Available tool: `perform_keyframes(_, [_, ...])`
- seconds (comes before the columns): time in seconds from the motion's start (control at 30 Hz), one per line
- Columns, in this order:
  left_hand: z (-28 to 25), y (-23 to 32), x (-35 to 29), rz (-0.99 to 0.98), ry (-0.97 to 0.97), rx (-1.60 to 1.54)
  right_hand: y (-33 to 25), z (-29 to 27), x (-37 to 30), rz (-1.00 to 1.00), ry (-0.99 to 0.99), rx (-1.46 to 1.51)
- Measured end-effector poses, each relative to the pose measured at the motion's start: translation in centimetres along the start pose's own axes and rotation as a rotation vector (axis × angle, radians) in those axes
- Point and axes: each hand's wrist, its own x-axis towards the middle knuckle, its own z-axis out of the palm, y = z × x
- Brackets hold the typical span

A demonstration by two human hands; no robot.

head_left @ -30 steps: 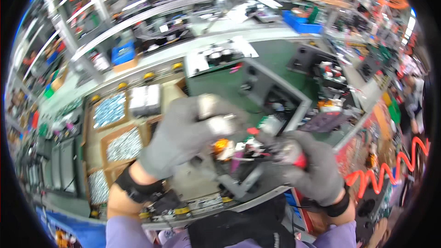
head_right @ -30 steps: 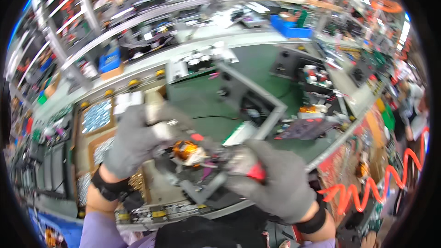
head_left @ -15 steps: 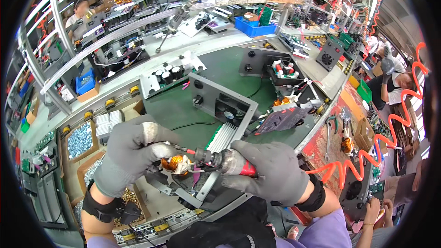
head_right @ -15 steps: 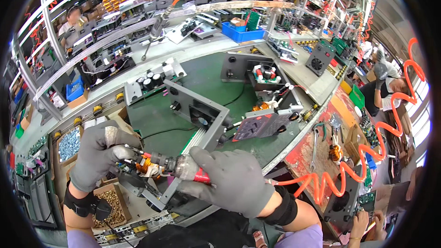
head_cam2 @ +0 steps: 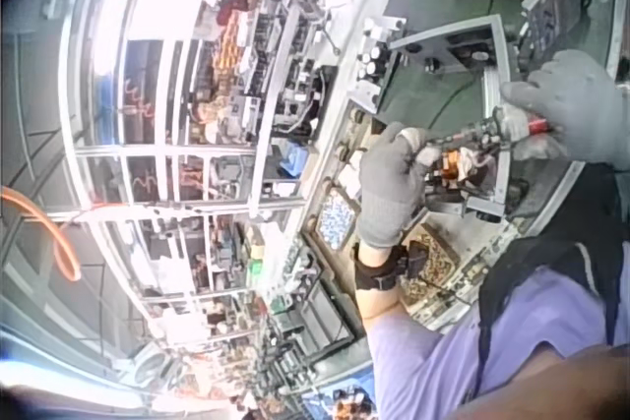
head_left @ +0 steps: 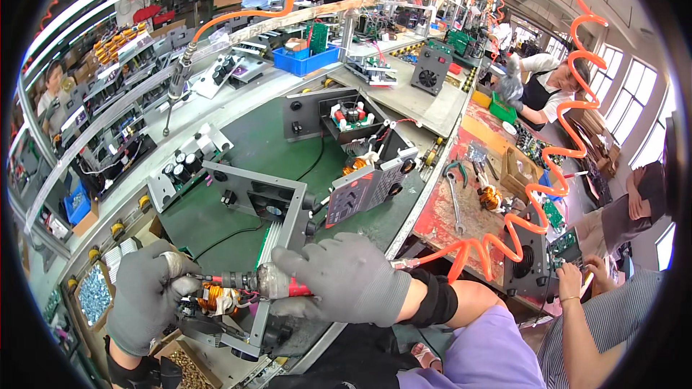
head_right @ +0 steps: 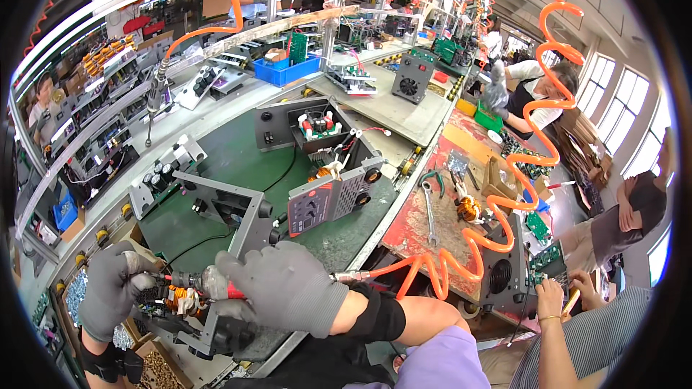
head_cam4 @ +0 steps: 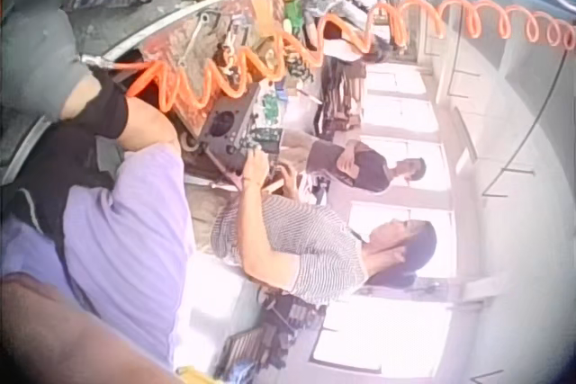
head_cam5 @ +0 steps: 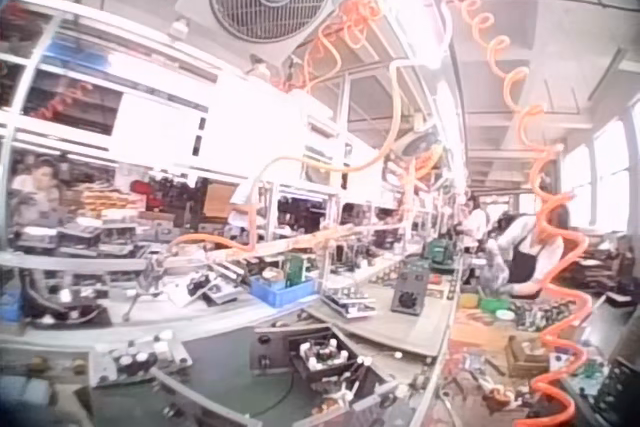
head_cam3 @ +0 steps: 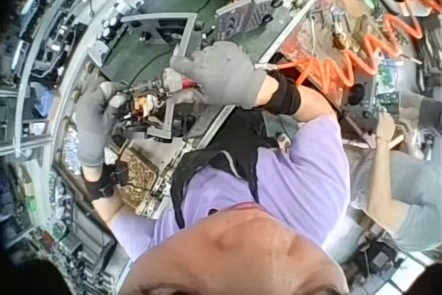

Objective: Assembling and securing components inside a solar inverter housing using a power screwdriver.

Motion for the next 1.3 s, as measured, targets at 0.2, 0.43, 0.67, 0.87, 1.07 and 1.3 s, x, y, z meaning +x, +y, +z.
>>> perform_keyframes(0.2, [0.5,0.0,0.3,0.086,-0.004,0.033,0.2,-0.7,-0.2,0.217,-0.369,0.283])
perform_keyframes(0.43, [-0.2,-1.6,0.4,-0.269,-0.071,-0.38,0.9,0.5,0.3,0.145,-0.167,0.504])
perform_keyframes(0.67, [-5.9,-16.5,-7.5,-0.624,0.792,-0.571,2.2,1.2,-2.4,0.555,0.051,0.754])
perform_keyframes(0.87, [-0.6,-28.1,-14.1,-1.206,0.588,-0.158,3.7,3.5,-2.3,0.556,0.016,0.929])
perform_keyframes(1.07, [1.7,-28.6,-10.7,-1.019,-0.137,0.987,3.3,2.3,-2.7,0.52,0.031,0.786])
perform_keyframes(1.3, [-2.0,-29.5,-8.3,-1.017,0.031,0.535,3.8,1.7,-3.5,0.696,0.04,0.738])
